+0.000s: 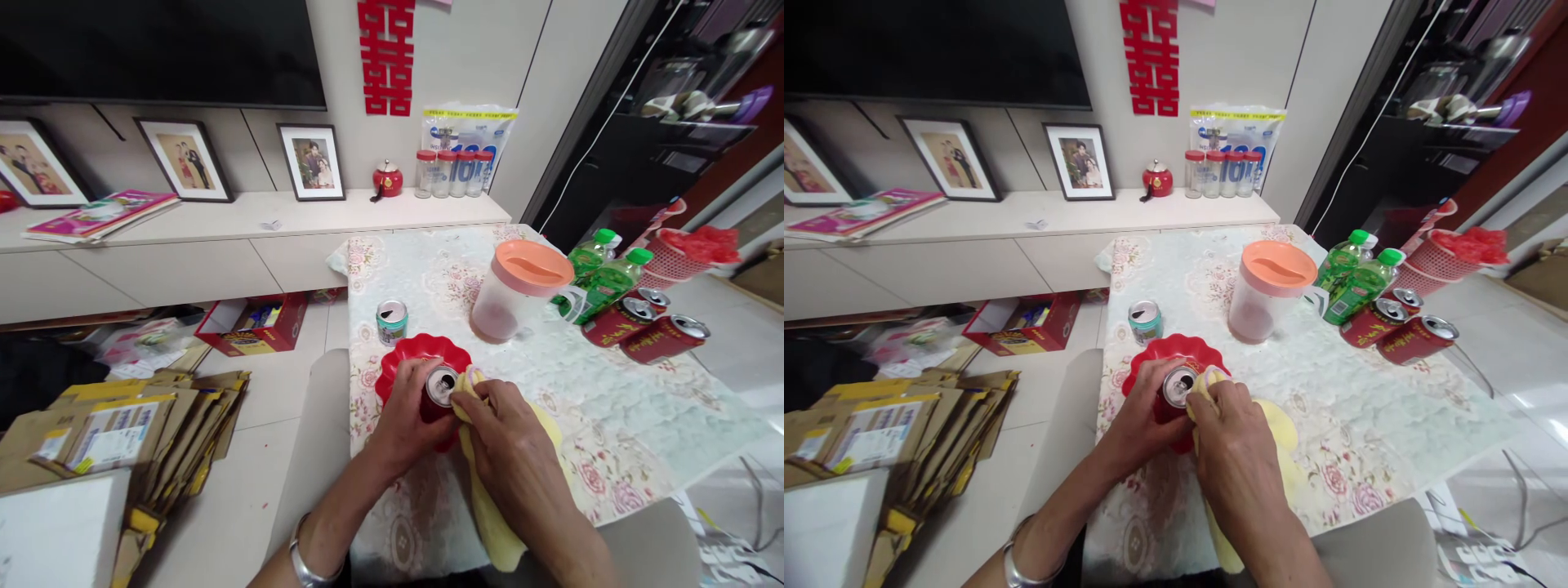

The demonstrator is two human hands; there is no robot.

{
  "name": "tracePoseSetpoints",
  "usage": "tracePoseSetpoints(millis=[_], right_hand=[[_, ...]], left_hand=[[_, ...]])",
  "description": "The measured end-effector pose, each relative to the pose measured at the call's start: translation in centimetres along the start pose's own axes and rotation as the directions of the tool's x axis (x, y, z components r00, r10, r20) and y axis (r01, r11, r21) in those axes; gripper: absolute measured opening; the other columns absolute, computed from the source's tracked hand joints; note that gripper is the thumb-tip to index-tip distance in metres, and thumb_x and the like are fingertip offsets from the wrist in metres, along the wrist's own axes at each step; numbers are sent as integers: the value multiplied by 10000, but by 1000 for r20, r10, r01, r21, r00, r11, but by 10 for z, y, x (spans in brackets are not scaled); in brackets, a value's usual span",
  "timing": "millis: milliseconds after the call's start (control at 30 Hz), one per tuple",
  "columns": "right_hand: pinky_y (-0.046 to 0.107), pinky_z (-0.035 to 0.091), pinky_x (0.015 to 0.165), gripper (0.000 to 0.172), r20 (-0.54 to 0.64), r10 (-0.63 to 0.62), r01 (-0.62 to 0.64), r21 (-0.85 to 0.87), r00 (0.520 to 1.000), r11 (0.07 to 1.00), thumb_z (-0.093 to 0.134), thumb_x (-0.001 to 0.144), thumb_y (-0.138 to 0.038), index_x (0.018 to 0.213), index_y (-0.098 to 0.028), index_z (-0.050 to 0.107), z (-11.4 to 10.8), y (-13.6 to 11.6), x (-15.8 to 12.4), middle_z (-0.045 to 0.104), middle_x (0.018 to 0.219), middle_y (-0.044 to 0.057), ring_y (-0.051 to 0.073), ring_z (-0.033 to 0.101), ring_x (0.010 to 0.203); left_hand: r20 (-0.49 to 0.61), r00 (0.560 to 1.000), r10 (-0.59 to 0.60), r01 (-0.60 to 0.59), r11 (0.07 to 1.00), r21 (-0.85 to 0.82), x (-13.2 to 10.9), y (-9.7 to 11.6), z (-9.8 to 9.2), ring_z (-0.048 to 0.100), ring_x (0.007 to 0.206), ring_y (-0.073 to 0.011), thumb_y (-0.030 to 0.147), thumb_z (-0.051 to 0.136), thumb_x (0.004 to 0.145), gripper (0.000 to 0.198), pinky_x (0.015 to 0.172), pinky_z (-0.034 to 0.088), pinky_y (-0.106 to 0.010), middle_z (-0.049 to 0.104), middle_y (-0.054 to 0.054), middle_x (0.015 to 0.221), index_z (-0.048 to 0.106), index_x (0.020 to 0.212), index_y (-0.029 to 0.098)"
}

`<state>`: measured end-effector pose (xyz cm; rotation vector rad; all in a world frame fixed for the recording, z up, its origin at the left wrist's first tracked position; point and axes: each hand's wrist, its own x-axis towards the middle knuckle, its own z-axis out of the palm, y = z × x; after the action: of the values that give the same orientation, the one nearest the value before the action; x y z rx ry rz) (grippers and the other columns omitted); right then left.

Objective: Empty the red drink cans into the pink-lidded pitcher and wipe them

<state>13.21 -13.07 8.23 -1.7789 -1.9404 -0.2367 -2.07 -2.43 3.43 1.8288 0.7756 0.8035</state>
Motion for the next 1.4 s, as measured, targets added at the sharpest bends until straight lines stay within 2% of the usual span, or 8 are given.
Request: tracePoseSetpoints(millis=[200,400,567,867,1033,1167,1300,1400], right_hand=[[280,521,746,256,-30,-3,3,-2,1000,1000,469,990,-87,1117,-180,672,-3,3,-1,578,1099,96,191,560,928],[264,524,752,245,0,4,-4,32,1000,999,445,995,-82,1055,-164,669,-4,-3,-5,577,1100,93,175,571,924],[243,498,758,294,25,-3,2,69,1000,998,441,1015,-84,1160,-170,681,-6,-6,-7,578,1098,80,156,569,929],[312,424,719,237,-11,1,-3,-111,1000,994,496,952,-56,1080,-172,658,-2,0,-5,582,1068,89,218,516,908],[305,476,718,212,-12,2,-2,-52,1000,999,479,984,-79,1082,-165,646,-2,0,-6,574,1068,91,202,535,904],[283,523,744,246,6,9,-9,49,1000,999,459,1008,-82,1128,-168,656,-4,-3,-9,575,1097,86,175,561,925],[284,546,767,306,-18,10,-9,61,1000,998,466,1014,-81,1222,-177,668,0,-6,-11,578,1119,84,175,571,965],[306,562,784,299,-53,-3,5,34,999,999,461,1013,-72,1201,-168,673,2,-5,-11,581,1115,87,188,575,989]], left_hand=[[114,993,-20,32,994,-104,-1,10,-13,574,1444,-317,82,699,803,648,1258,434,-577,630,-110,1502,584,1417,256],[78,996,-40,50,990,-132,-2,13,-10,618,1388,-314,127,773,818,571,1208,486,-551,662,-114,1460,621,1354,251],[61,998,4,0,998,-65,-3,10,-6,568,1424,-328,168,807,815,623,1238,443,-575,620,-131,1469,602,1399,249],[-10,1000,8,-8,1000,-17,-3,4,4,630,1262,-334,192,858,733,612,1124,521,-570,635,-118,1293,623,1296,238],[56,997,-44,51,990,-131,-3,6,4,665,1249,-305,170,841,753,618,1100,532,-512,680,-100,1345,582,1307,254],[-5,998,-69,68,992,-106,-3,6,7,677,1210,-306,169,852,716,610,1054,550,-493,684,-93,1303,590,1262,239],[-96,995,-11,9,1000,-20,-3,3,14,657,1167,-318,208,849,727,566,1029,553,-515,657,-107,1240,601,1236,223],[-85,996,31,-28,999,35,-3,2,13,620,1236,-346,228,845,755,600,1087,528,-565,633,-134,1282,608,1307,224]])
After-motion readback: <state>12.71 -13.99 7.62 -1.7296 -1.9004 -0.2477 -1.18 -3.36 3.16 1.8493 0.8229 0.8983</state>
